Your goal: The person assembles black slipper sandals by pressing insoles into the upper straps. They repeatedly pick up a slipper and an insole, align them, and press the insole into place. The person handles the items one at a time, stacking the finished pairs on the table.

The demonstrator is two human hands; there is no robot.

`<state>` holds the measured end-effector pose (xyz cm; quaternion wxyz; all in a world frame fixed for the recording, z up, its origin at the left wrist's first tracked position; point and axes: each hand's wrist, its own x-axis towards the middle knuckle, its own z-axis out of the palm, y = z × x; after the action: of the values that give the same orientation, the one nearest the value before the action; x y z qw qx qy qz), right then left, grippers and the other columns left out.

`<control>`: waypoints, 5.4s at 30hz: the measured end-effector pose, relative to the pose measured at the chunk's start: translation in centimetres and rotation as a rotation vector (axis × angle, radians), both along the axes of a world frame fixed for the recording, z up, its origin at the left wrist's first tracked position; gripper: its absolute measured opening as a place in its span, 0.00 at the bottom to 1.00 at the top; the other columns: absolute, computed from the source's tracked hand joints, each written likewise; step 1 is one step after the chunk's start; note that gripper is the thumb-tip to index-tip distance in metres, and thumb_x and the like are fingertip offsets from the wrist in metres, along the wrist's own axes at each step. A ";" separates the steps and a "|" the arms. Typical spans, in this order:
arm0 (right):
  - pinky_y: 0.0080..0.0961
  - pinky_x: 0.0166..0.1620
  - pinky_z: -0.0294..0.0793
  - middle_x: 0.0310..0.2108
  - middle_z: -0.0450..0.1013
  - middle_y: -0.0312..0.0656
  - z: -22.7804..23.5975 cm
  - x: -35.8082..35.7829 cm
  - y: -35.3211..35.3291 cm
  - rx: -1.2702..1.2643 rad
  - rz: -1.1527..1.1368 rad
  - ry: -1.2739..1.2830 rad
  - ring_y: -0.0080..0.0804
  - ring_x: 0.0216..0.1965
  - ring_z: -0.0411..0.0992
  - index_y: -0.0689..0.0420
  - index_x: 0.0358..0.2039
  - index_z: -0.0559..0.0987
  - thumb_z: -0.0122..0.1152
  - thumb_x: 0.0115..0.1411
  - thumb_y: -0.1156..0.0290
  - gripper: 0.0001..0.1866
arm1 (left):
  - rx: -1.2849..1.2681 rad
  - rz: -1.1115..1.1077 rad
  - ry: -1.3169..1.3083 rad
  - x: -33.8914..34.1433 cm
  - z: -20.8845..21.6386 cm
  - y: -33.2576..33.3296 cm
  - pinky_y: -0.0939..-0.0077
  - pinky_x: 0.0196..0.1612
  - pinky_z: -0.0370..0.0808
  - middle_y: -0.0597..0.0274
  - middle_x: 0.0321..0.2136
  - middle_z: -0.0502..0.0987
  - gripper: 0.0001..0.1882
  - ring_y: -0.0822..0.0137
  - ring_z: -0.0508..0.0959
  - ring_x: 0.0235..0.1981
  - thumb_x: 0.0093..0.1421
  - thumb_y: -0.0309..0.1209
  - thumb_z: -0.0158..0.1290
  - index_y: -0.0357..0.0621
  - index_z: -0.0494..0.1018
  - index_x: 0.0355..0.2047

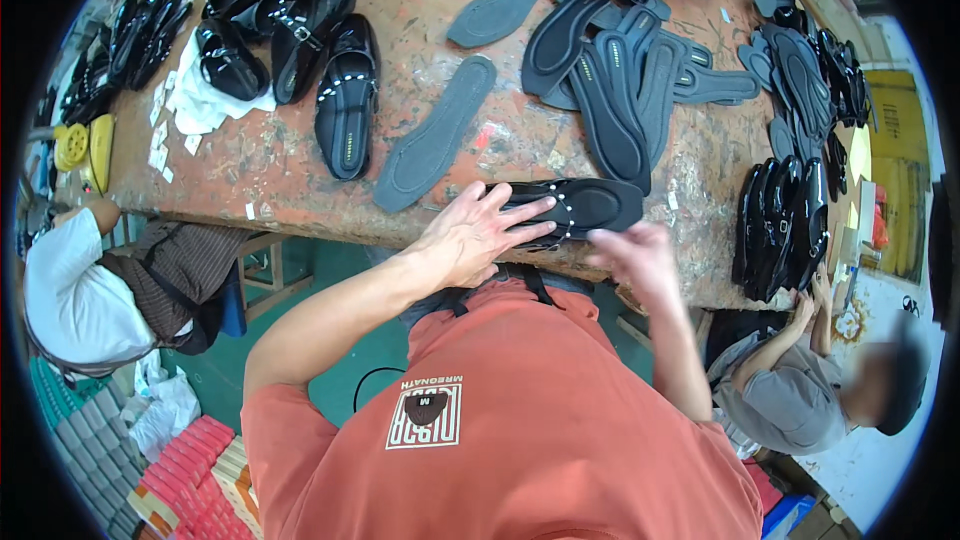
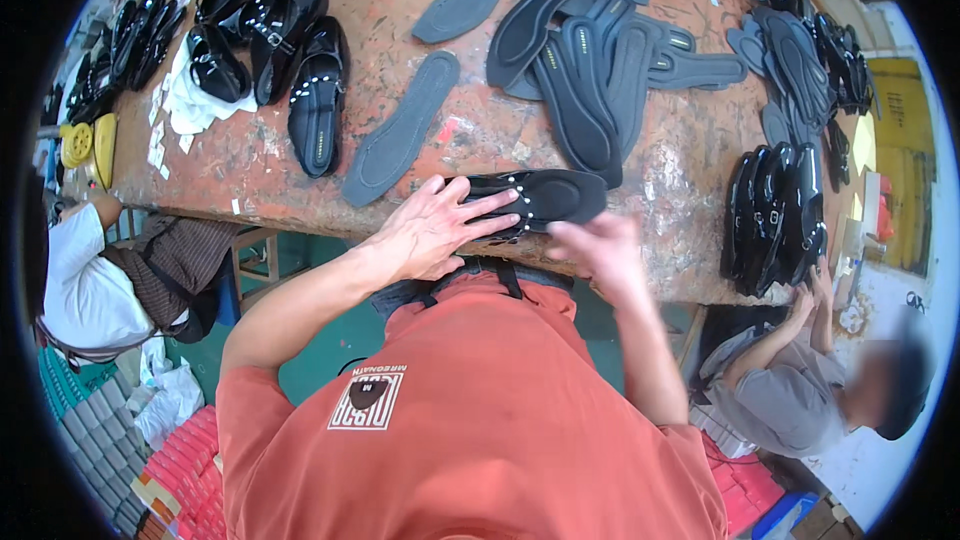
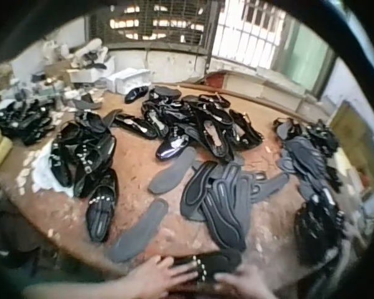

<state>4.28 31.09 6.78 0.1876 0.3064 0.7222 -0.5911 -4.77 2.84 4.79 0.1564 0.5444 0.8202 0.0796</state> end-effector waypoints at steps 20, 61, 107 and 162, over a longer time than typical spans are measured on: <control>0.46 0.53 0.78 0.45 0.79 0.48 0.6 -3.3 -2.1 0.922 0.958 0.700 0.46 0.50 0.78 0.59 0.43 0.83 0.75 0.54 0.68 0.17 | 0.299 -0.153 -0.111 -1.4 -3.5 0.0 0.53 0.80 0.58 0.52 0.77 0.62 0.44 0.51 0.57 0.80 0.49 0.27 0.63 0.35 0.69 0.70; 0.47 0.53 0.75 0.49 0.75 0.49 -1.5 -14.7 -0.4 1.178 0.414 0.678 0.52 0.51 0.75 0.63 0.57 0.77 0.75 0.60 0.57 0.31 | 1.596 1.230 0.056 -12.8 1.5 -19.1 0.67 0.58 0.77 0.53 0.58 0.71 0.14 0.61 0.76 0.56 0.63 0.22 0.69 0.44 0.72 0.40; 0.38 0.51 0.74 0.42 0.82 0.37 0.7 -7.4 1.5 0.670 1.116 0.942 0.37 0.47 0.78 0.50 0.43 0.91 0.77 0.51 0.67 0.16 | 0.905 0.952 -0.174 -0.9 -3.9 1.1 0.64 0.47 0.81 0.50 0.40 0.87 0.09 0.56 0.86 0.40 0.68 0.25 0.62 0.38 0.86 0.46; 0.40 0.35 0.81 0.31 0.78 0.42 -0.1 -1.8 -5.8 1.108 0.649 0.794 0.42 0.31 0.81 0.55 0.35 0.77 0.74 0.50 0.72 0.14 | 0.201 0.028 -0.097 -0.6 -1.7 2.3 0.58 0.62 0.72 0.53 0.66 0.70 0.37 0.52 0.71 0.59 0.43 0.30 0.68 0.42 0.80 0.58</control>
<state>2.52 25.31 6.70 -0.1037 -0.1083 0.9811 -0.1223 -5.39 5.19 3.09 0.1393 0.5414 0.8071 0.1901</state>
